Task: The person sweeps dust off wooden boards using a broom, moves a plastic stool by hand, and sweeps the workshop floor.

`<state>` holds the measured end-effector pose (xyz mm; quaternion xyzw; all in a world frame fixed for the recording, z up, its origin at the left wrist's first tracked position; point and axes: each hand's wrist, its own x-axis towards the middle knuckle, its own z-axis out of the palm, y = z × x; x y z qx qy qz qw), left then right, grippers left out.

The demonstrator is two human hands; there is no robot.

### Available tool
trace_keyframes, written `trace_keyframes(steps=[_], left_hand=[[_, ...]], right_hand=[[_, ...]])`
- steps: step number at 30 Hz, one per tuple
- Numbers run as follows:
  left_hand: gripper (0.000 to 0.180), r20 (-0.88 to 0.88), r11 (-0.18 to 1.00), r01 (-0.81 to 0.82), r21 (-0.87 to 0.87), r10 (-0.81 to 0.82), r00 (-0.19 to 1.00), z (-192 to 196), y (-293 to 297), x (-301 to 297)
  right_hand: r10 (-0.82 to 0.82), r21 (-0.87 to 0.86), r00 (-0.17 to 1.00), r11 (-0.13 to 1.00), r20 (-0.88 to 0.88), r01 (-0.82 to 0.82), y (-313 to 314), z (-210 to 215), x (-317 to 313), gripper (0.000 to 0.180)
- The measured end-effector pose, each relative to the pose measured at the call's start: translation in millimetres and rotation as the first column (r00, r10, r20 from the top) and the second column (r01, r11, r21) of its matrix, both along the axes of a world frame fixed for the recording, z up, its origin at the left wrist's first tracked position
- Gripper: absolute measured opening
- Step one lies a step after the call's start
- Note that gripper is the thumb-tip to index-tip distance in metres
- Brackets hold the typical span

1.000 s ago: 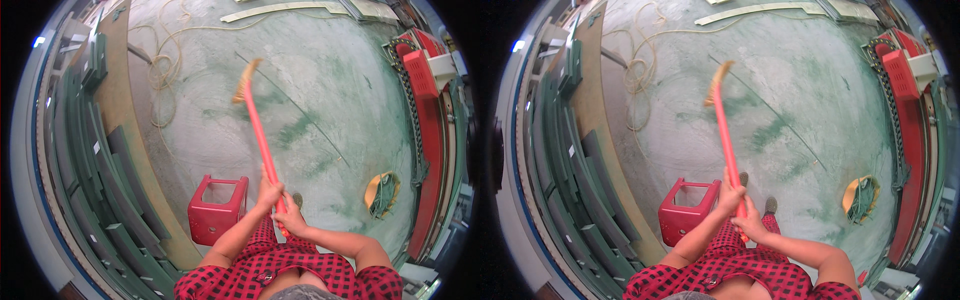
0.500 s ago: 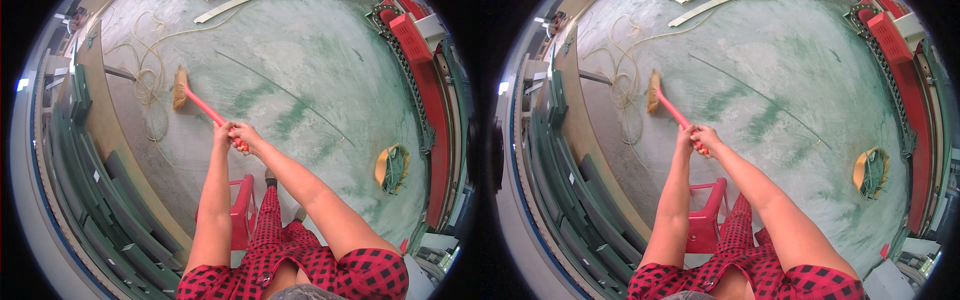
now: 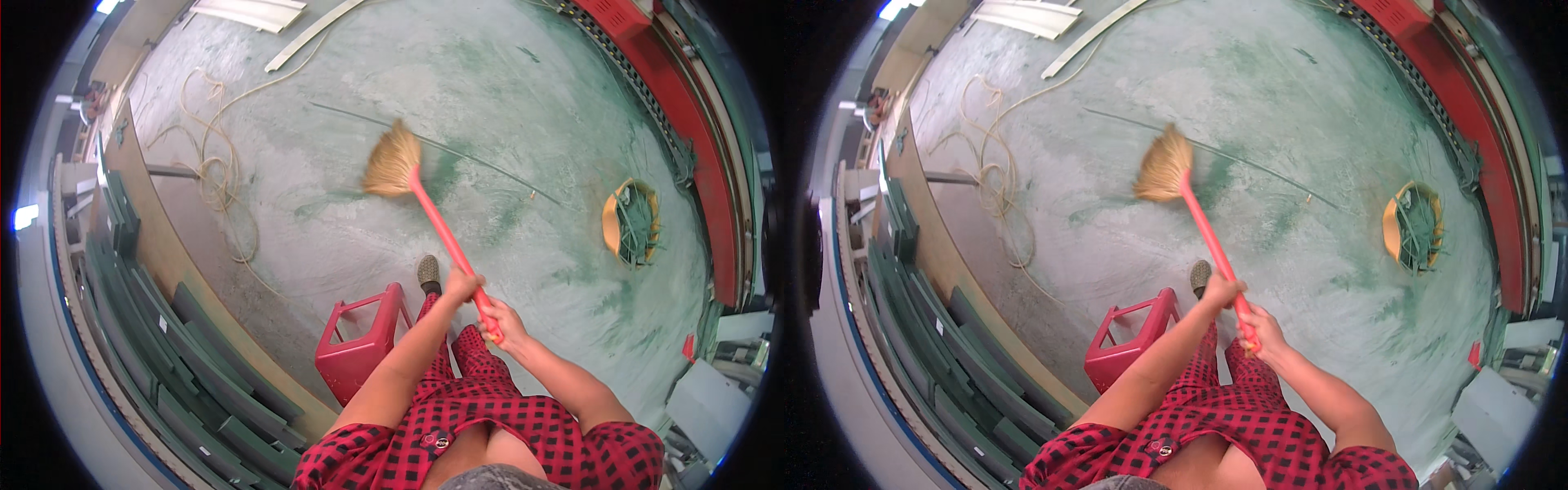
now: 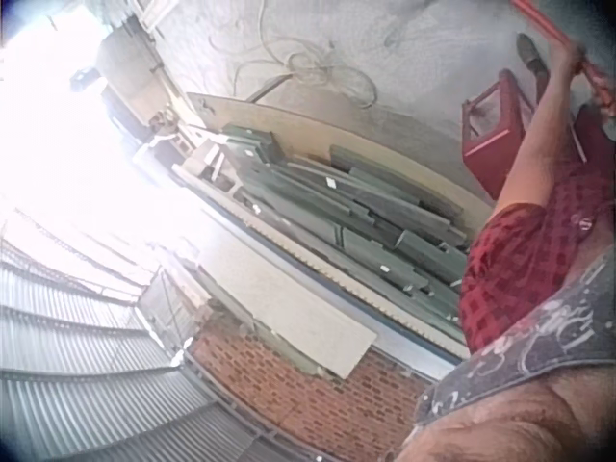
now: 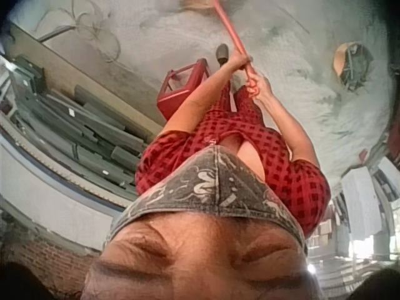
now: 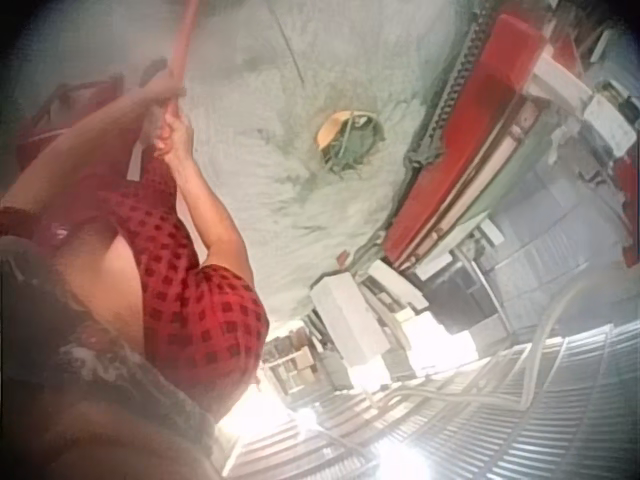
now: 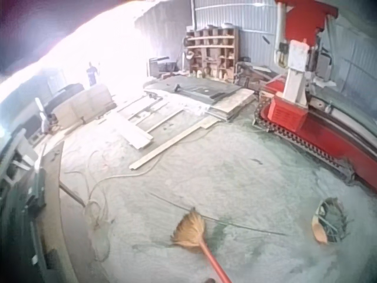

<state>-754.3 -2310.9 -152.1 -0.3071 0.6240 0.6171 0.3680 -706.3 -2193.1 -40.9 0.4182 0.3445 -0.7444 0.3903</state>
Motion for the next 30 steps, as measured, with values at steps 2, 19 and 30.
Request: trace_keyframes(steps=[2, 19, 30], left_hand=[[0.059, 0.05, 0.981, 0.188, 0.039, -0.189, 0.981, 11, 39, 23], [0.038, 0.238, 0.888, 0.127, 0.442, -0.253, 0.938, 104, 206, 92], [0.024, 0.213, 0.874, -0.311, 0.373, 0.246, 0.946, 107, 67, 68]], right_hand=[[-0.068, 0.008, 0.998, 0.998, 0.011, 0.068, 31, 20, 34, 0.038], [-0.098, 0.481, 0.984, 0.862, -0.148, 0.158, 150, 174, 153, 0.059], [0.41, 0.154, 0.878, 0.911, -0.248, -0.382, 110, 125, 72, 0.073]])
